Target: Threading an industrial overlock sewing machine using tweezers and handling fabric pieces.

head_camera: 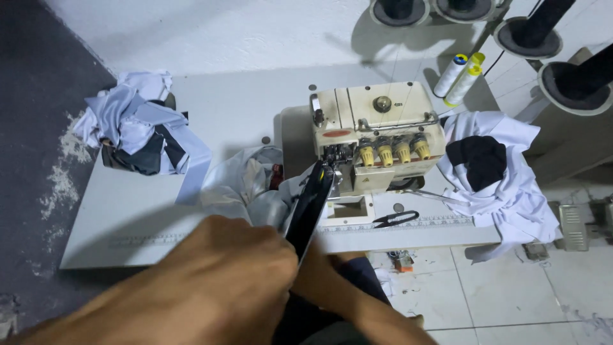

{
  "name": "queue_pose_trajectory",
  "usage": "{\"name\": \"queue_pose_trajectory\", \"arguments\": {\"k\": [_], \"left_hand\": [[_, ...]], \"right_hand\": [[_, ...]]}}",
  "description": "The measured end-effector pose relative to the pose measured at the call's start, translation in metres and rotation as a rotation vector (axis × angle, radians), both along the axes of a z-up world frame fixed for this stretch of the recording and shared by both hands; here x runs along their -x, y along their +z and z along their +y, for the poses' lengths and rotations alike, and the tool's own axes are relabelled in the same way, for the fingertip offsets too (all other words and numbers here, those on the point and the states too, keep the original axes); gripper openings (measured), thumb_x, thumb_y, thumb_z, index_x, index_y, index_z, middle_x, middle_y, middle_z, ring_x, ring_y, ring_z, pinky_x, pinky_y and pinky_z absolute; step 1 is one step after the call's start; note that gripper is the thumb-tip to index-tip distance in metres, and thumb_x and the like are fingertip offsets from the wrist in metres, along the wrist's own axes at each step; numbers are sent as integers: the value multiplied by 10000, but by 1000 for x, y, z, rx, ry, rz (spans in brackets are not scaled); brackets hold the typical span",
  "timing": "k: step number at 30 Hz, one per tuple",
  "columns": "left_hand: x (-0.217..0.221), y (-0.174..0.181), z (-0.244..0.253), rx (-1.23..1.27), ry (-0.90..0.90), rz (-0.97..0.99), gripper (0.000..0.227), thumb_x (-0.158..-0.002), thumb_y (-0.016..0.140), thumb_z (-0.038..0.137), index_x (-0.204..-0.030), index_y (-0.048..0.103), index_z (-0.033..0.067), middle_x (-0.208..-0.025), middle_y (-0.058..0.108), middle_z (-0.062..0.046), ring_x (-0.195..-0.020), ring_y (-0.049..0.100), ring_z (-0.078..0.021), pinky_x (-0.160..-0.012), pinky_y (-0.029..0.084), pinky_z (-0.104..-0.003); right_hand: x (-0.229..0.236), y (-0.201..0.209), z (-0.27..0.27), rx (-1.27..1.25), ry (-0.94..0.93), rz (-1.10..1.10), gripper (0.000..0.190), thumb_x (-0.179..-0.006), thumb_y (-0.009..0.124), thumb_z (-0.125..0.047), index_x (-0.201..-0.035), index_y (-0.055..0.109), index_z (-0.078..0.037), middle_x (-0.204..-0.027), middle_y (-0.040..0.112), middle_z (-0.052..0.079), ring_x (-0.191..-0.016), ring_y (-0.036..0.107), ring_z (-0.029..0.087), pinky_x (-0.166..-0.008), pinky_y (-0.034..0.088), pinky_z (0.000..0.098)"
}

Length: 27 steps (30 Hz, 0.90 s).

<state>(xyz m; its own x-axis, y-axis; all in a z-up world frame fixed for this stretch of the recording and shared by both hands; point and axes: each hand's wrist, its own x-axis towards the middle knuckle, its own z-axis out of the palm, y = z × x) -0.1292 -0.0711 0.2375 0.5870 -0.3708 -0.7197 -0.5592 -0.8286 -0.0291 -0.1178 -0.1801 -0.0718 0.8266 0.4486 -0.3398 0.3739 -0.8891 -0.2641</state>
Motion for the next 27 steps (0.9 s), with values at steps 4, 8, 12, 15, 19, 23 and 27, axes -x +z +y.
{"name": "queue_pose_trajectory", "arguments": {"k": [4, 8, 12, 15, 19, 23, 27], "left_hand": [[1, -9, 26, 74, 17, -22, 186, -902, 620, 154, -750, 705, 217, -739, 695, 34, -641, 714, -164, -582, 570, -338], [-1, -19, 62, -142, 127, 54, 198, -946, 602, 176, -1119, 611, 273, -986, 712, 117, -707, 712, -116, -608, 540, -326], [5, -17, 69, -188, 358, 93, 130, -952, 626, 303, -967, 650, 430, -896, 683, 246, -734, 637, 19, -718, 508, -174], [8, -26, 76, -185, 391, 30, 201, -901, 529, 254, -827, 616, 419, -778, 640, 244, -698, 566, -4, -691, 411, -194], [3, -71, 109, -219, 171, -193, 138, -962, 577, 278, -1036, 624, 386, -920, 718, 162, -747, 727, -127, -676, 578, -349], [-2, -75, 111, -255, 111, -193, 407, -909, 589, -7, -1191, 615, 286, -1007, 728, -7, -682, 743, -154, -578, 664, -278], [17, -62, 86, -26, 255, -73, 222, -1019, 486, 230, -1222, 509, 316, -904, 689, 68, -663, 690, -86, -585, 588, -253]], "right_hand": [[-14, -2, -18, -191, -54, -322, 280, -983, 576, -252, -1235, 622, -140, -952, 677, 94, -750, 615, 331, -572, 479, 481], [-24, -5, -48, -397, -98, -713, 415, -961, 639, -314, -1316, 509, -142, -773, 653, 10, -387, 553, 227, -292, 373, 408], [-56, 70, -77, -571, -103, -876, 413, -958, 669, -115, -1360, 575, -104, -1305, 637, 77, -642, 652, 202, -445, 557, 324], [-77, 79, -82, -730, 142, -623, 234, -998, 625, -99, -1227, 650, -58, -1150, 733, 80, -821, 753, 258, -647, 583, 363], [-82, 79, -85, -716, 190, -557, 164, -1034, 597, -171, -1086, 708, -63, -1024, 778, 108, -658, 779, 201, -582, 670, 291], [-92, 71, -96, -693, 266, -557, 243, -979, 555, 54, -1104, 700, -96, -924, 787, 114, -597, 750, 185, -564, 680, 287], [-81, 90, -97, -690, 368, -521, 513, -779, 508, 209, -1143, 714, -89, -1087, 756, 70, -1007, 763, 263, -941, 640, 424]]}}
